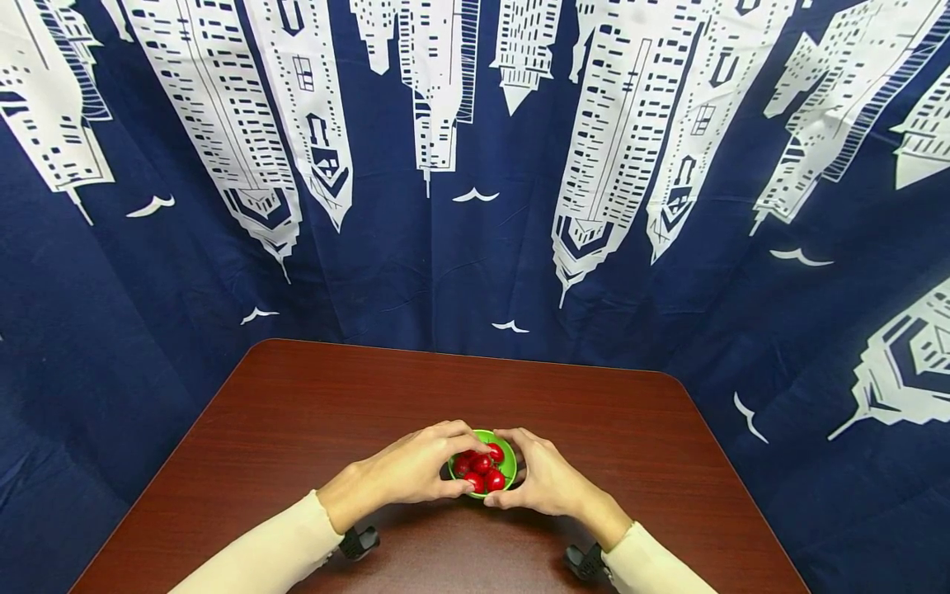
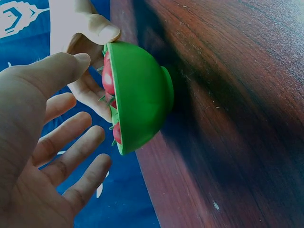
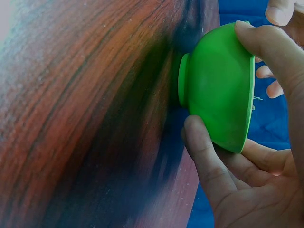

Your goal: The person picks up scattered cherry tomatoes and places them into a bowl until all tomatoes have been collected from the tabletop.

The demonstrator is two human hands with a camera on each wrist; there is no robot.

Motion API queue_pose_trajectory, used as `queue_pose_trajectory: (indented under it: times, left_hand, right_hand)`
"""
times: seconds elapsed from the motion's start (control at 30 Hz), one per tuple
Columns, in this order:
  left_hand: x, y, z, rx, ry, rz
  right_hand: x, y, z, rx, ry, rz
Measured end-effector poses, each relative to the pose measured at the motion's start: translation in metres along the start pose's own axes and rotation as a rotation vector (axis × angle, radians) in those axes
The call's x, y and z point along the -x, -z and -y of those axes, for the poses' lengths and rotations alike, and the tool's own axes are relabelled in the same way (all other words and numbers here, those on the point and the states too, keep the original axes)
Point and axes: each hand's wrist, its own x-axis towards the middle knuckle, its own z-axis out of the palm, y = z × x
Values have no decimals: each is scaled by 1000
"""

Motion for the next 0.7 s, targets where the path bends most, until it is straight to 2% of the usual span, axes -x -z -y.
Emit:
queue_pose_trajectory:
  times: [0.27, 0.7]
  left_hand:
    - [2, -1, 2, -25, -13, -25]
    - [12, 2, 12, -52, 55, -103]
  right_hand:
    - [1, 0, 1, -3, -4, -2]
    - [5, -1, 1, 24, -6, -15]
